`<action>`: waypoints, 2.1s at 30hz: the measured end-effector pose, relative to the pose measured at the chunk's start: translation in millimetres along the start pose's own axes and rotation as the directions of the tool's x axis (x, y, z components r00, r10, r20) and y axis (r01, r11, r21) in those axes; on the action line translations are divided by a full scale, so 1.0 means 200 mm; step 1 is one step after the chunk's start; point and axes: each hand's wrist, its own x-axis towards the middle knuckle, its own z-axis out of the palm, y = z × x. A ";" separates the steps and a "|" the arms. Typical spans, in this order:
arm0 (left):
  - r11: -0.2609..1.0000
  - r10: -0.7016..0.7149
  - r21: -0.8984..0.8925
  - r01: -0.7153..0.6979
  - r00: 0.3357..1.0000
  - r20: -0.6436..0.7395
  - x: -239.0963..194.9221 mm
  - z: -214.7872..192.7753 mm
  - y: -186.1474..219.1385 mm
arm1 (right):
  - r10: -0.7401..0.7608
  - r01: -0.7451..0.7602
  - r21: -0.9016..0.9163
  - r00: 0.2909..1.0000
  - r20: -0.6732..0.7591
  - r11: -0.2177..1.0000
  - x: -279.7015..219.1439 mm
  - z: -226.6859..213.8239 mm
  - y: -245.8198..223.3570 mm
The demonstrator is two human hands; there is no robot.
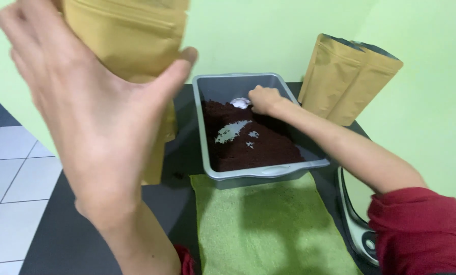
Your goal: The person scoops coffee powder from a tray into a pouch, weighs the pouch on a digital scale, and seals the pouch by hand.
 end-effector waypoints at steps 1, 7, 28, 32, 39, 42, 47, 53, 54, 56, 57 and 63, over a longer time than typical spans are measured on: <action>1.000 0.000 0.005 0.000 1.000 -0.006 0.00 -0.01 0.01 | -0.004 0.004 -0.002 1.000 -0.006 1.000 0.04 0.01 -0.03; 0.996 -0.050 -0.075 0.052 0.998 0.024 0.00 -0.02 0.02 | -0.359 0.374 0.237 0.927 -0.105 0.897 0.05 -0.03 -0.12; 0.998 -0.046 -0.046 0.051 0.994 0.101 0.00 0.03 0.11 | -0.407 0.424 0.086 0.899 -0.165 0.902 -0.19 0.00 0.02; 0.998 -0.015 -0.060 0.022 0.994 0.111 0.00 0.04 0.11 | -0.550 0.560 0.011 0.818 -0.168 0.828 -0.41 -0.18 0.07; 0.995 0.065 -0.088 -0.056 0.992 0.106 0.00 0.07 0.11 | -0.303 0.274 0.156 0.928 0.218 0.949 -0.63 -0.27 -0.05; 0.996 0.048 -0.085 -0.038 0.992 0.120 0.00 0.07 0.12 | -0.262 0.261 0.024 0.953 0.152 0.965 -0.53 -0.15 -0.06; 0.995 0.040 -0.099 -0.029 0.993 0.113 0.00 0.05 0.13 | -0.178 0.169 0.086 0.978 0.106 0.982 -0.54 -0.36 -0.01; 0.995 0.038 -0.097 -0.027 0.992 0.116 0.00 0.07 0.13 | -0.163 0.148 0.107 0.977 0.138 0.983 -0.39 -0.17 -0.09; 0.995 0.027 -0.101 -0.015 0.992 0.122 0.00 0.06 0.13 | -0.162 0.148 0.108 0.977 0.140 0.983 -0.38 -0.12 -0.10; 0.995 0.021 -0.100 -0.008 0.991 0.132 0.00 0.06 0.13 | -0.201 0.194 0.074 0.973 0.116 0.978 -0.39 -0.15 -0.04; 0.995 0.015 -0.102 0.000 0.989 0.146 0.00 0.06 0.13 | -0.237 0.234 0.041 0.967 0.096 0.971 -0.39 -0.16 0.00; 0.987 0.049 -0.163 -0.001 0.956 0.289 0.02 0.12 0.08 | -0.035 0.021 -0.296 0.998 -0.042 0.955 -0.49 -0.18 0.16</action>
